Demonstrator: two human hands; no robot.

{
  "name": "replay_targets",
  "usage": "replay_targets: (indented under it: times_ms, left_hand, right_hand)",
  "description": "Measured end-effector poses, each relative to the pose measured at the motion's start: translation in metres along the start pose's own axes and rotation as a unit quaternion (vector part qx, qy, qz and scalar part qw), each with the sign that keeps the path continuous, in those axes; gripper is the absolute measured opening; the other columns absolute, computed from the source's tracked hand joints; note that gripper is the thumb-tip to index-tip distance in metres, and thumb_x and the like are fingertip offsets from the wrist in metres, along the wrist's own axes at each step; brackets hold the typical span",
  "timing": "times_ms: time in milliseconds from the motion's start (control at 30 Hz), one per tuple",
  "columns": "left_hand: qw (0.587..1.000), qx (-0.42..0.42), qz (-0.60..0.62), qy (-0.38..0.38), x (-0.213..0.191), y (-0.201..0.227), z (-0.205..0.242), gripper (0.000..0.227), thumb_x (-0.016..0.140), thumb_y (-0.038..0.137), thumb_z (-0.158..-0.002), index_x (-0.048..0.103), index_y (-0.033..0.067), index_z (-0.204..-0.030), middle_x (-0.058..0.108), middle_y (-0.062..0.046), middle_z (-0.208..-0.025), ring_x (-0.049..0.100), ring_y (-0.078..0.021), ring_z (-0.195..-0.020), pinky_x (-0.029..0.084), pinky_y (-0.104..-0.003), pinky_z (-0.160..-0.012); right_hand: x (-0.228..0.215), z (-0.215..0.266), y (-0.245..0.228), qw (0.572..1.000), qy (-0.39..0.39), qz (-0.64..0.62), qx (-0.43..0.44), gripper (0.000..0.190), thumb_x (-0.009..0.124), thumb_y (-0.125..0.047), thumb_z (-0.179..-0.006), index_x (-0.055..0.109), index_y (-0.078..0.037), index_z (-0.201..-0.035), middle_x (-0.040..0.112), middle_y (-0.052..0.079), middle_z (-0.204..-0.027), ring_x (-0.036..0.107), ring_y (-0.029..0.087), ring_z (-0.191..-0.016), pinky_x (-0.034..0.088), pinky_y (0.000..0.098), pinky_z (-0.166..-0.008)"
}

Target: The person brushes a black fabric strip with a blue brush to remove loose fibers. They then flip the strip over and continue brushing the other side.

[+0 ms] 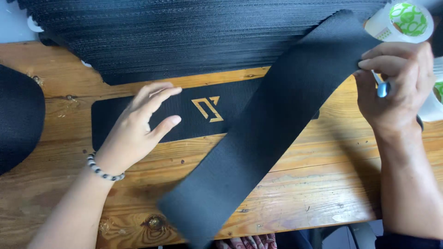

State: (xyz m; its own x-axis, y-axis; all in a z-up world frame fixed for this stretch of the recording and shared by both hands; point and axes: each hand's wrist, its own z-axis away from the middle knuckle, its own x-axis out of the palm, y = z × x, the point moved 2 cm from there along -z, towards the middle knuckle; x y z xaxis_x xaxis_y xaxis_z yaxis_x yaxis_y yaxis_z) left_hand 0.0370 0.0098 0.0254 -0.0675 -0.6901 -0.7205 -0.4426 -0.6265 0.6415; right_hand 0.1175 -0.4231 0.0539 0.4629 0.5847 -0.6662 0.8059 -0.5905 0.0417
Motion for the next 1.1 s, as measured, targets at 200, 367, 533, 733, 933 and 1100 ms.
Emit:
replay_targets:
  times_ms: [200,367,533,733,933,1100]
  left_hand:
    - [0.969,-0.031,-0.245,-0.029,0.020,-0.040,0.013,0.080,0.067,0.057,-0.090,0.049,0.0095,-0.152,0.052,-0.019,-0.138,0.053,-0.0398,-0.123,0.042,-0.055,-0.104]
    - [0.980,-0.050,-0.193,-0.022,0.018,-0.042,0.016,0.089,0.089,0.050,-0.069,0.058,0.0117,-0.143,0.050,-0.014,-0.116,0.052,-0.0367,-0.110,0.042,-0.051,-0.105]
    - [0.986,-0.035,-0.163,0.017,0.006,-0.013,0.012,0.051,0.085,0.040,-0.078,0.068,0.0149,-0.119,0.055,-0.011,-0.107,0.057,-0.0332,-0.101,0.045,-0.046,-0.095]
    - [0.915,0.075,-0.356,0.172,-0.008,0.029,0.017,0.017,0.081,0.010,-0.106,0.076,0.0235,-0.115,0.052,-0.003,-0.091,0.050,-0.0256,-0.077,0.044,-0.039,-0.057]
    - [0.971,0.115,-0.192,-0.080,0.026,0.020,0.016,0.040,0.067,-0.008,-0.089,0.065,0.0122,-0.123,0.052,-0.007,-0.090,0.053,-0.0176,-0.060,0.060,-0.029,-0.056]
    - [0.972,0.014,0.122,-0.200,0.038,0.036,0.015,0.042,0.049,0.026,-0.105,0.057,0.0133,-0.145,0.065,-0.006,-0.121,0.070,-0.0221,-0.104,0.050,-0.036,-0.086]
  right_hand:
    - [0.004,0.017,0.015,0.995,0.058,-0.064,0.056,0.026,0.053,-0.014,-0.121,0.051,0.011,-0.114,0.062,0.033,-0.106,0.058,0.041,-0.097,0.043,0.0447,-0.078]
    - [0.007,0.015,0.004,0.986,0.096,-0.100,0.095,0.035,0.054,-0.020,-0.120,0.049,0.013,-0.110,0.058,0.033,-0.101,0.054,0.041,-0.099,0.044,0.0474,-0.089]
    - [0.006,0.018,-0.001,0.977,0.125,-0.134,0.108,0.034,0.057,-0.021,-0.117,0.045,0.010,-0.110,0.052,0.033,-0.099,0.052,0.037,-0.090,0.042,0.0443,-0.081]
    - [0.004,0.051,0.017,0.972,0.135,-0.118,0.153,0.032,0.050,0.014,-0.109,0.046,0.015,-0.077,0.051,0.032,-0.084,0.043,0.035,-0.074,0.029,0.0457,-0.067]
    - [0.005,0.050,0.013,0.956,0.173,-0.165,0.172,0.038,0.071,0.015,-0.118,0.049,0.008,-0.088,0.053,0.030,-0.097,0.053,0.037,-0.088,0.039,0.0424,-0.081]
    - [0.004,0.030,0.000,0.974,0.137,-0.145,0.109,0.017,0.053,0.005,-0.113,0.042,0.012,-0.101,0.053,0.036,-0.095,0.051,0.040,-0.085,0.036,0.0464,-0.077]
